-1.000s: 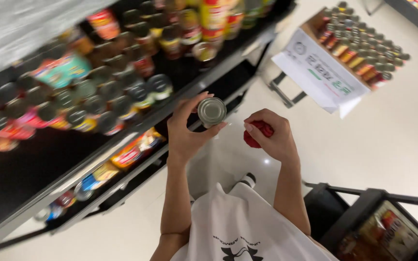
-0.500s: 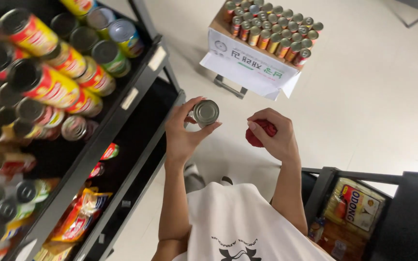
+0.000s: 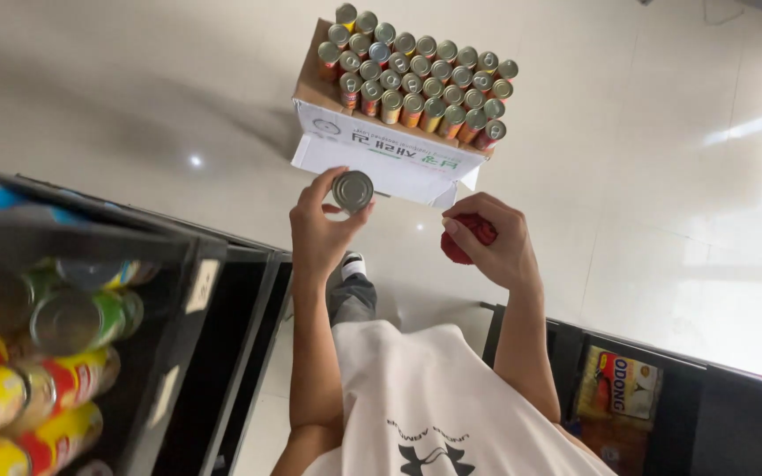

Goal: Moving canned goods from a cardboard tray on the floor to a grocery store shelf and occasionally wiping the shelf edge.

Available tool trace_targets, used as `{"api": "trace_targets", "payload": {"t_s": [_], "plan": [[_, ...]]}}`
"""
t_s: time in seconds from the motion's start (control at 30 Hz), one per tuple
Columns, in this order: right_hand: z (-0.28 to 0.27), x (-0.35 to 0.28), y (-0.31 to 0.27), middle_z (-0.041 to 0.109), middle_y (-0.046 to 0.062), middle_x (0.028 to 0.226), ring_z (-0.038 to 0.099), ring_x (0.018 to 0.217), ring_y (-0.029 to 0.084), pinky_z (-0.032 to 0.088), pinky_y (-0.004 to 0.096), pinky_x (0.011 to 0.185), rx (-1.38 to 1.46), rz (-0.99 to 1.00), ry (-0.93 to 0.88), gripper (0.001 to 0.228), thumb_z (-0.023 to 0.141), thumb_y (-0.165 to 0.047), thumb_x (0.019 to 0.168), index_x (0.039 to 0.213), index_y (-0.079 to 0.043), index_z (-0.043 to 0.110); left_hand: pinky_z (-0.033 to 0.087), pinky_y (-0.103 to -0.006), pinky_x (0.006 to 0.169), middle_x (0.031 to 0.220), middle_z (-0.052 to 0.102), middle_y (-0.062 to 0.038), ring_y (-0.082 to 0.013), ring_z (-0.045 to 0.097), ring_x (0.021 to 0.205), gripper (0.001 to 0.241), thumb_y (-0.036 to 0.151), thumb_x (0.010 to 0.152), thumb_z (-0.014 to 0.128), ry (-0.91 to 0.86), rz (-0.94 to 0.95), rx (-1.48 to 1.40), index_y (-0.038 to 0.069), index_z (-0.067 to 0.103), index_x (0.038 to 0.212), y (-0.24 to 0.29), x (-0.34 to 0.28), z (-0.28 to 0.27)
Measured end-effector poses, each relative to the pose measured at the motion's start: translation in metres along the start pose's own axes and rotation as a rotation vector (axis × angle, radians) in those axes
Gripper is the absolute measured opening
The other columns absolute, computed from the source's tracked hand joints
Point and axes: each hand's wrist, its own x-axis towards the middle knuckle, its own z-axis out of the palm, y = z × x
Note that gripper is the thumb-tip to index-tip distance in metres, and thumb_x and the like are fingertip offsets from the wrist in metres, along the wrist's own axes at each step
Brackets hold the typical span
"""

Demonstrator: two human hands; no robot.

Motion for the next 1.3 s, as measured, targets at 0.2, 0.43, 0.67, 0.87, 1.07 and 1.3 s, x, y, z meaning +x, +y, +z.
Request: {"api": "trace_targets", "payload": {"t_s": [0.2,0.43,0.67,0.87,1.07,1.3], "plan": [[0.017,0.089,0.011,0.075,0.006,0.101,0.073,0.092,0.018,0.059,0.033,0.084,0.011,0.037,-0.009,0.014,0.076,-0.013,0.092,0.101,-0.003,0.072,0.063,-0.0321,0.076,0.128,0.072,-0.008,-0.0203,0.072,0.110,0.055,0.018,0.082,0.086,-0.094,-0.082,0.024,0.009,0.064,0.131,-0.026,0.093,0.006],[0.033,0.174,0.050,0.075,0.006,0.100,0.072,0.090,0.018,0.059,0.032,0.083,0.018,0.077,-0.092,0.015,0.076,-0.014,0.092,0.101,-0.003,0.072,0.065,-0.0325,0.076,0.124,0.072,-0.009,-0.0205,0.073,0.109,0.050,0.017,0.084,0.085,-0.075,-0.181,-0.002,0.007,0.063,0.128,-0.072,0.168,0.026],[0.038,0.274,0.098,0.074,0.007,0.101,0.072,0.090,0.017,0.059,0.032,0.082,0.098,0.077,-0.213,0.015,0.076,-0.013,0.093,0.103,-0.002,0.073,0.065,-0.0360,0.082,0.121,0.066,-0.015,-0.0275,0.071,0.112,0.052,0.011,0.084,0.085,0.033,-0.227,0.058,0.003,0.056,0.126,-0.155,0.226,0.062],[0.043,0.354,0.133,0.074,0.008,0.098,0.072,0.084,0.019,0.059,0.032,0.079,0.101,0.028,-0.332,0.016,0.076,-0.013,0.092,0.102,-0.001,0.073,0.061,-0.0406,0.088,0.125,0.055,-0.019,-0.0364,0.062,0.117,0.055,0.000,0.080,0.083,0.141,-0.259,0.256,0.004,0.055,0.127,-0.229,0.279,0.104],[0.040,0.381,0.167,0.074,0.009,0.097,0.072,0.084,0.020,0.059,0.032,0.079,0.106,0.101,-0.362,0.017,0.076,-0.014,0.092,0.103,-0.001,0.072,0.054,-0.0437,0.099,0.129,0.053,-0.016,-0.0373,0.059,0.123,0.054,-0.006,0.080,0.080,0.185,-0.353,0.323,0.009,0.057,0.127,-0.286,0.311,0.142],[0.039,0.403,0.181,0.074,0.009,0.096,0.073,0.084,0.020,0.059,0.032,0.078,0.056,0.086,-0.404,0.017,0.076,-0.014,0.092,0.102,-0.001,0.073,0.052,-0.0451,0.100,0.127,0.053,-0.017,-0.0377,0.058,0.123,0.060,-0.009,0.078,0.074,0.059,-0.472,0.350,0.013,0.057,0.132,-0.324,0.322,0.162]]}}
